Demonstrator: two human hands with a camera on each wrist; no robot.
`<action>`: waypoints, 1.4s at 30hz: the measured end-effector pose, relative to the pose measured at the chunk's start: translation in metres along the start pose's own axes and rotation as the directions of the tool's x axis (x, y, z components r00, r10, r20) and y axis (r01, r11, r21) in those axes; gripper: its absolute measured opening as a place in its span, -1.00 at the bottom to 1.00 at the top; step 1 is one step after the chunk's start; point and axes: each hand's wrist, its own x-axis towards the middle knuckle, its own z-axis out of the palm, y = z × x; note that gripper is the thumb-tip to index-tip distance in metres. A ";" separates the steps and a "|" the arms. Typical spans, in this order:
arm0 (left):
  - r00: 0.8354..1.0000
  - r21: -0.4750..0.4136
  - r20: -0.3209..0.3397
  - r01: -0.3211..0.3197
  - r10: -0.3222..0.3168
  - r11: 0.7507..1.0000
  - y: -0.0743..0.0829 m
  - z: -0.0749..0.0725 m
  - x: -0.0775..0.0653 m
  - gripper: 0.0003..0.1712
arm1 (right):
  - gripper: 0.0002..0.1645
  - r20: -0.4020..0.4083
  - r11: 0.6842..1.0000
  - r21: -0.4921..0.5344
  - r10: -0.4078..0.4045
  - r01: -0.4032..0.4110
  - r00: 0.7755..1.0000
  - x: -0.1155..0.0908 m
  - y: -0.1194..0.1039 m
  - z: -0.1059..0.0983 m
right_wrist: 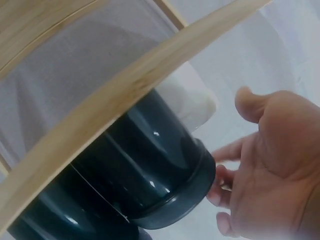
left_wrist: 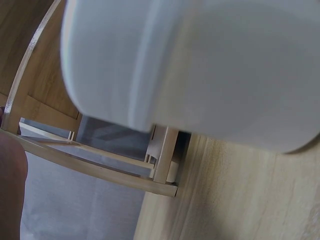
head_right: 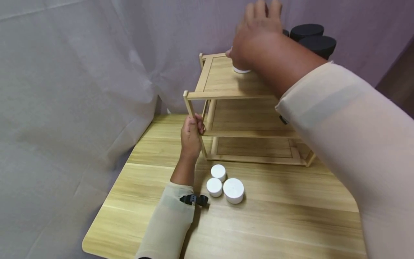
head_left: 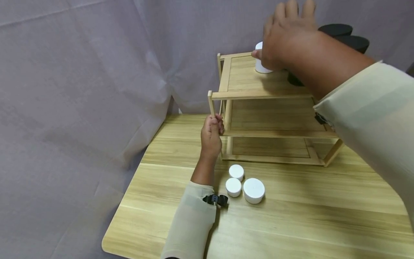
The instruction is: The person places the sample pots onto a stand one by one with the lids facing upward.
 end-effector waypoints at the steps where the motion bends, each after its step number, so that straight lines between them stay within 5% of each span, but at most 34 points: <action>1: 1.000 0.000 0.000 -0.003 0.003 1.000 0.000 0.000 0.000 0.03 | 0.08 -0.023 1.000 0.010 -0.001 0.001 1.000 -0.001 0.000 0.000; 14: 1.000 -0.028 0.008 0.000 0.001 1.000 0.001 0.004 0.001 0.03 | 0.09 -0.133 0.988 0.154 0.017 0.004 0.991 -0.020 -0.003 -0.011; 28: 1.000 -0.035 -0.011 -0.002 0.002 0.999 0.005 -0.005 -0.003 0.09 | 0.18 -0.293 0.957 0.284 0.038 0.049 0.955 -0.054 -0.022 -0.002; 35: 1.000 -0.030 -0.013 0.006 -0.006 1.000 0.008 -0.009 0.000 0.09 | 0.19 -0.478 0.928 0.344 0.041 0.144 0.878 -0.068 -0.028 0.014; 42: 1.000 -0.008 -0.015 0.014 -0.014 1.000 0.010 -0.012 -0.001 0.08 | 0.07 -0.668 0.890 0.308 -0.049 0.336 0.742 -0.086 -0.028 0.035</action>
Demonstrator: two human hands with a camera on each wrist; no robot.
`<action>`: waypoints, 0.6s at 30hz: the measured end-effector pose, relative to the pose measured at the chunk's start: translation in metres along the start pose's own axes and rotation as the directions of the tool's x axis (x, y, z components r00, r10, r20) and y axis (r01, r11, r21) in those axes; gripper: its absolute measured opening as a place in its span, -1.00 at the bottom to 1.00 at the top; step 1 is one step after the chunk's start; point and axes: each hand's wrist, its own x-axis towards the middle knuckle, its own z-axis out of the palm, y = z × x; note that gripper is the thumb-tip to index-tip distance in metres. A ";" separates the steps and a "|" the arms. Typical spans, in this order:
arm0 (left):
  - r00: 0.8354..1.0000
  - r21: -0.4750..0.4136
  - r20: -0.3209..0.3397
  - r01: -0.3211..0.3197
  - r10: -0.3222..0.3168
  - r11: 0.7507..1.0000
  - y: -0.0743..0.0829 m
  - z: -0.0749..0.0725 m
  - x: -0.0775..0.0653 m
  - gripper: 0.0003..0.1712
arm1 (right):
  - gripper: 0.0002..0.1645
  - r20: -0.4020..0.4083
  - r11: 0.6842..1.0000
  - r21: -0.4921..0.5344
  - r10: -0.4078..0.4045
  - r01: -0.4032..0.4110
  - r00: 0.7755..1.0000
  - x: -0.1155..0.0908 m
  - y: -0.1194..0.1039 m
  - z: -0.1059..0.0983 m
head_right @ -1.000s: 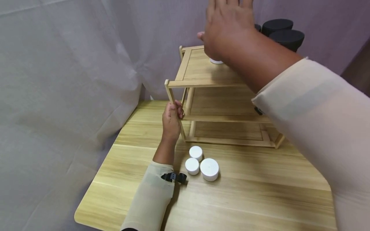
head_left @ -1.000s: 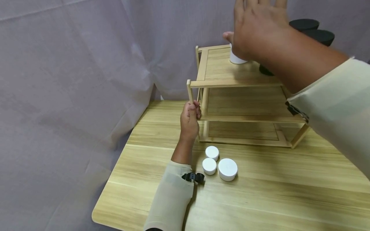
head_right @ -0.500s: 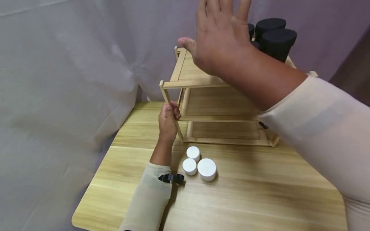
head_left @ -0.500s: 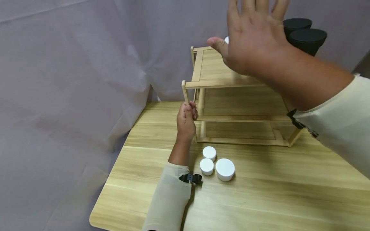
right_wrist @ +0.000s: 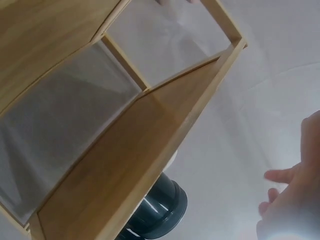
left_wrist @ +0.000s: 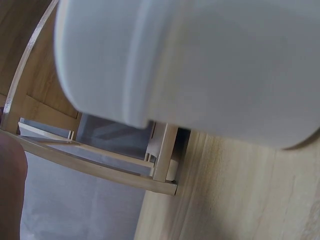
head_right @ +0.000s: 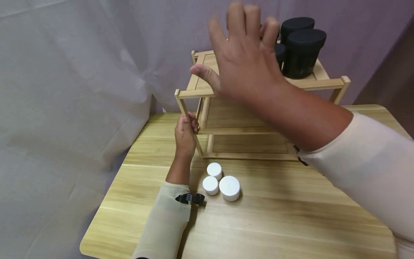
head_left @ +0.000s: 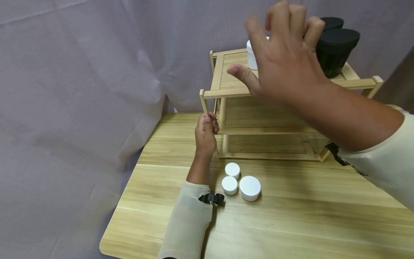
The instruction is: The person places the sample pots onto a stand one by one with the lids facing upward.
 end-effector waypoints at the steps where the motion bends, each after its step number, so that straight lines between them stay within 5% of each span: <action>1: 1.000 0.006 0.004 -0.003 0.003 1.000 0.000 0.000 0.000 0.08 | 0.06 -0.012 1.000 0.006 -0.028 0.029 1.000 -0.003 0.000 0.000; 7: 1.000 0.022 0.014 -0.012 0.011 1.000 0.000 -0.004 0.000 0.04 | 0.13 -0.081 0.990 0.057 -0.125 0.130 0.989 -0.015 0.000 -0.001; 13: 1.000 0.013 0.009 -0.004 0.003 1.000 0.001 -0.006 -0.001 0.01 | 0.14 -0.126 0.981 0.100 -0.151 0.164 0.981 -0.028 -0.001 -0.001; 18: 1.000 0.011 0.009 -0.003 0.003 1.000 0.002 -0.008 -0.001 0.06 | 0.13 -0.239 0.968 0.143 -0.167 0.205 0.957 -0.039 -0.002 0.006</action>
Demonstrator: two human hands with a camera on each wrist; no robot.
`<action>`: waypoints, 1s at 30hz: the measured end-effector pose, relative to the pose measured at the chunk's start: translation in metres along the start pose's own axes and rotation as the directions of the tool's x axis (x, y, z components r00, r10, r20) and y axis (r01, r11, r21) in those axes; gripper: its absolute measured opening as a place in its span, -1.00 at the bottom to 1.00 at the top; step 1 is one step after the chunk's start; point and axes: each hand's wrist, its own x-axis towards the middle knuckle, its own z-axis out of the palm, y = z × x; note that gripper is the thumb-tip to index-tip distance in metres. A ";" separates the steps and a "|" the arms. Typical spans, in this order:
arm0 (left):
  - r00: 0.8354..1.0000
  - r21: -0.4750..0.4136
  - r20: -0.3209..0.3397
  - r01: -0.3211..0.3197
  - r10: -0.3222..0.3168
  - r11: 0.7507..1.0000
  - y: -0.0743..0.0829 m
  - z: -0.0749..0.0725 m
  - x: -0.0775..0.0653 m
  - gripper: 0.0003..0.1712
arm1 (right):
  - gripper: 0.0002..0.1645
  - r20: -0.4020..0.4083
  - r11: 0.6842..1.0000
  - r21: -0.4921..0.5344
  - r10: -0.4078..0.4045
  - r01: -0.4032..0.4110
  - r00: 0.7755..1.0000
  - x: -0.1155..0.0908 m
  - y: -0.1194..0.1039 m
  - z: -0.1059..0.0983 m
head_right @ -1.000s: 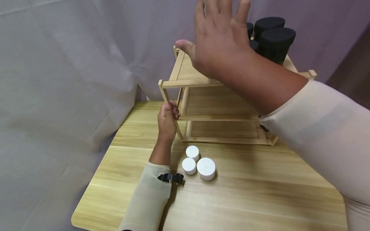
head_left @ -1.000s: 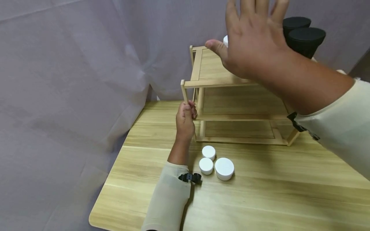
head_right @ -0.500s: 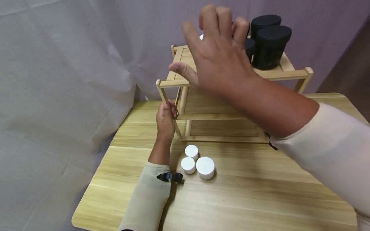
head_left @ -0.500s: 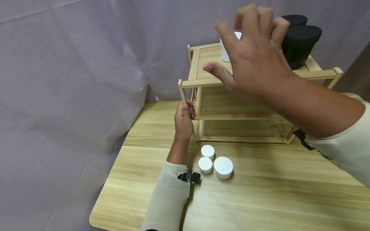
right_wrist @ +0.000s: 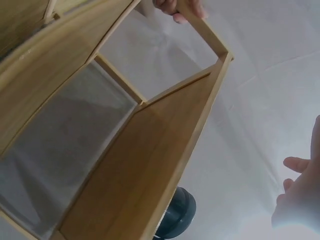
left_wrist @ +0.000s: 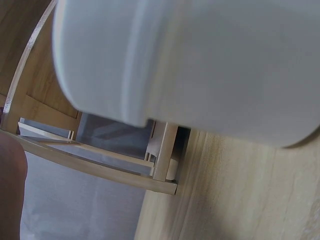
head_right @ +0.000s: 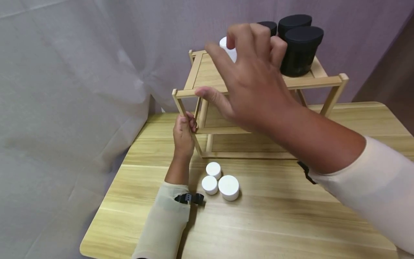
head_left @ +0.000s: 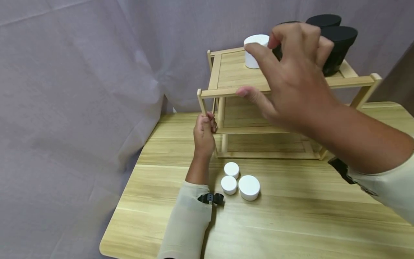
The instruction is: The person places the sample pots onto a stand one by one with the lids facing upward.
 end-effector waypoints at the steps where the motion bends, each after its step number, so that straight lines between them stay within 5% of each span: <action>1: 1.000 0.000 0.000 -0.002 0.002 1.000 0.000 0.000 0.000 0.07 | 0.13 -0.016 1.000 0.006 -0.005 0.005 1.000 -0.002 0.000 0.001; 15: 1.000 -0.044 0.004 -0.020 0.020 0.999 0.001 0.004 0.001 0.10 | 0.16 -0.017 0.994 0.106 0.036 -0.034 0.999 -0.038 0.001 0.001; 24: 1.000 0.003 0.005 -0.012 0.012 1.000 0.005 0.002 0.001 0.04 | 0.12 -0.119 0.970 0.233 0.093 -0.063 0.989 -0.054 0.003 0.003; 30: 1.000 0.014 0.008 -0.018 0.018 1.000 0.003 0.002 0.001 0.07 | 0.08 -0.034 0.944 0.298 0.157 -0.140 0.987 -0.077 0.002 0.011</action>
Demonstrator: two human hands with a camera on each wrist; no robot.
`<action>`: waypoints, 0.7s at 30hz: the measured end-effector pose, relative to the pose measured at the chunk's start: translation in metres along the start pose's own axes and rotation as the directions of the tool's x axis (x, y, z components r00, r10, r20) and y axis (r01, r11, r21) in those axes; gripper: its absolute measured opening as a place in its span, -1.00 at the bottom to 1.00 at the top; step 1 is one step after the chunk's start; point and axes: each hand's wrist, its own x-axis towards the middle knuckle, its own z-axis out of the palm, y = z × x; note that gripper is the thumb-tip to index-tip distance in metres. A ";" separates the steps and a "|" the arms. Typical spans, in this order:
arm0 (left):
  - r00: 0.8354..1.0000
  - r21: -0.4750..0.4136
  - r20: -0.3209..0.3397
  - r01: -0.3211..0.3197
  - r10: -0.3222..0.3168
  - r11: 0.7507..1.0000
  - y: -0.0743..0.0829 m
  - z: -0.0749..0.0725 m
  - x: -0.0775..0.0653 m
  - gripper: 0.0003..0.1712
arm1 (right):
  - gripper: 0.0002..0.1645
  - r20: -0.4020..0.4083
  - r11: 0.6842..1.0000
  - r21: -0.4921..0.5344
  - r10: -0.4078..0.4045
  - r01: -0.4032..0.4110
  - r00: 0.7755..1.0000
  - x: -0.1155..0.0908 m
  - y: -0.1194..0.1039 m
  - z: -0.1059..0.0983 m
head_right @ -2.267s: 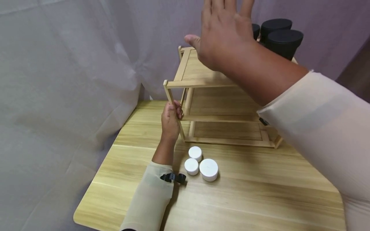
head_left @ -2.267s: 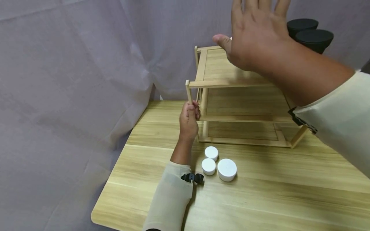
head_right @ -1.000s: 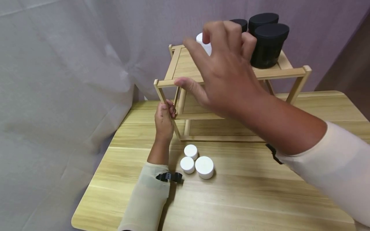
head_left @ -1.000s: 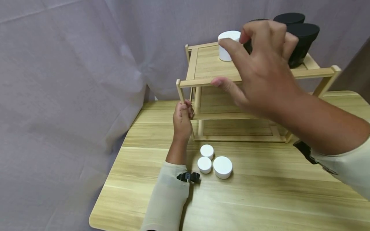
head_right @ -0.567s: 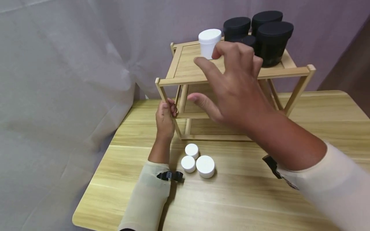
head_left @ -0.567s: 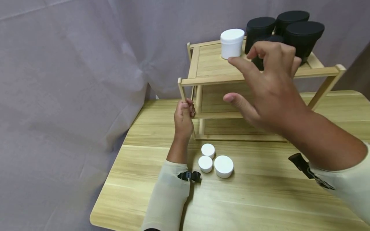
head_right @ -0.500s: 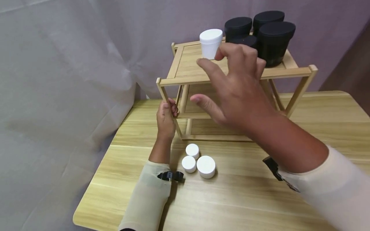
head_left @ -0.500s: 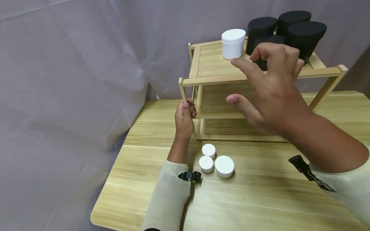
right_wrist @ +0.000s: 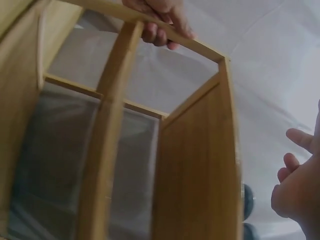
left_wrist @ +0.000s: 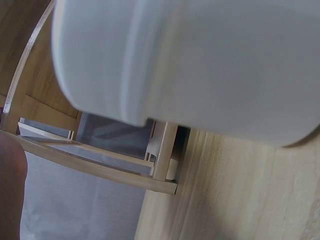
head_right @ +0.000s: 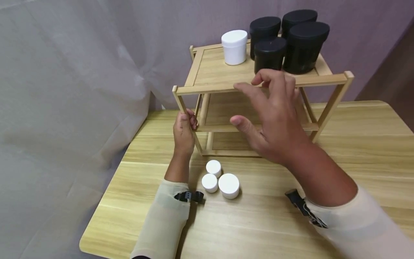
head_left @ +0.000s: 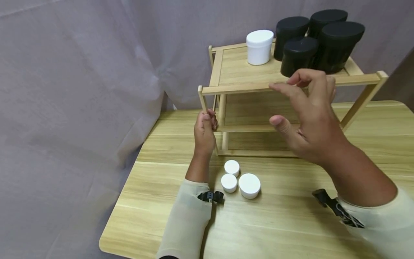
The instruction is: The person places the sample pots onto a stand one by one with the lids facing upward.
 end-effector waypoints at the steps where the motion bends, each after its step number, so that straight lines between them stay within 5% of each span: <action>1: 1.000 0.003 -0.001 -0.001 0.001 1.000 0.000 0.000 0.000 0.07 | 0.07 0.014 1.000 0.012 0.012 -0.012 1.000 -0.003 0.001 0.001; 8: 1.000 -0.005 0.007 0.000 0.000 1.000 0.001 0.001 0.001 0.08 | 0.05 0.021 0.995 0.090 0.047 -0.048 0.999 -0.027 0.008 0.014; 16: 1.000 0.000 0.001 0.007 -0.007 1.000 0.000 0.002 0.000 0.07 | -0.02 0.195 0.982 0.137 0.102 -0.130 0.976 -0.055 0.012 0.023; 21: 1.000 -0.013 -0.019 0.011 -0.011 1.000 0.001 0.001 0.000 0.04 | -0.14 0.236 0.969 0.167 0.142 -0.184 0.961 -0.064 0.012 0.024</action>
